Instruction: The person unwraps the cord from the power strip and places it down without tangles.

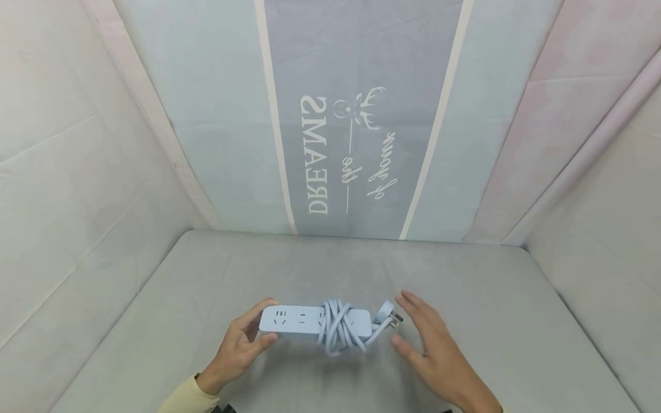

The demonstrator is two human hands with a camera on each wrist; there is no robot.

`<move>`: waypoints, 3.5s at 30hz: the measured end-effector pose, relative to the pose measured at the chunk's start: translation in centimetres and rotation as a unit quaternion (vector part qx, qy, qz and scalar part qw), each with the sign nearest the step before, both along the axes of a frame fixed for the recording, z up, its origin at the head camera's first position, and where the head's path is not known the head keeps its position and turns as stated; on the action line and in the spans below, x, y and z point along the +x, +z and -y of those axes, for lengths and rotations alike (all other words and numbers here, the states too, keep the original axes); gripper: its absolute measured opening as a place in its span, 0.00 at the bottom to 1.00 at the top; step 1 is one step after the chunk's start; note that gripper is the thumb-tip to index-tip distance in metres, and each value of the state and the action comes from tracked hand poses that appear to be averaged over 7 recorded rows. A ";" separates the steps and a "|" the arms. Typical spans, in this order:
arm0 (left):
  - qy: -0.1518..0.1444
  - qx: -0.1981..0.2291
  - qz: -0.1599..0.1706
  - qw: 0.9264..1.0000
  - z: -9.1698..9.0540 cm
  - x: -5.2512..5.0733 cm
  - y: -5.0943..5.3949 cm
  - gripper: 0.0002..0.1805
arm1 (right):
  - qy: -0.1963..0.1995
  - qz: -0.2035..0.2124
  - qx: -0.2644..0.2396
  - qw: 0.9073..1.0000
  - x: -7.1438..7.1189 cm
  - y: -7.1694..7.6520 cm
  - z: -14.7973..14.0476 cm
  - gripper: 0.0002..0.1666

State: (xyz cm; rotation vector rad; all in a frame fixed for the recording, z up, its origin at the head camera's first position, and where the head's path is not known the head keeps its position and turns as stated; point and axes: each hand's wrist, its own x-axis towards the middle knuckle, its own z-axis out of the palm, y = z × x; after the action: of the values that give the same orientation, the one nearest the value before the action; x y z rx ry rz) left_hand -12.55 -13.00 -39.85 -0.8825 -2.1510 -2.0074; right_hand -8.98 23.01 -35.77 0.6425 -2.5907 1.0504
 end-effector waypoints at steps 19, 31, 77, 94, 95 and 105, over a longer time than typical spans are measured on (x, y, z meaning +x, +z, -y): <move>-0.022 0.008 -0.003 1.000 0.2 0.5 -0.5 0.24 | -0.030 0.049 0.015 0.998 -1.0 0.6 0.4 0.12; -0.035 0.017 -0.011 0.999 0.2 0.5 -0.3 0.24 | -0.018 0.094 0.020 0.995 -1.4 1.4 0.6 0.11; -0.084 0.014 -0.010 0.996 0.4 0.3 0.3 0.28 | -0.008 0.309 -0.046 0.950 -3.3 3.0 1.2 0.17; -0.049 0.027 -0.007 0.998 0.8 0.4 0.8 0.27 | 0.026 0.387 -0.084 0.918 -3.5 1.5 0.6 0.25; -0.047 0.027 -0.007 0.998 0.8 0.3 0.8 0.27 | 0.026 0.387 -0.084 0.918 -3.5 1.4 0.5 0.25; -0.020 0.033 -0.007 0.999 1.1 0.1 1.0 0.27 | 0.066 0.368 -0.049 0.926 -3.3 1.1 0.1 0.26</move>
State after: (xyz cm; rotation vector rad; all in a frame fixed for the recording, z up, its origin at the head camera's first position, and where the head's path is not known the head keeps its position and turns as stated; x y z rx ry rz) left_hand -12.42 -14.05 -38.81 -0.9344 -2.0626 -2.0710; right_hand -12.24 22.87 -34.72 0.4544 -3.1009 1.7241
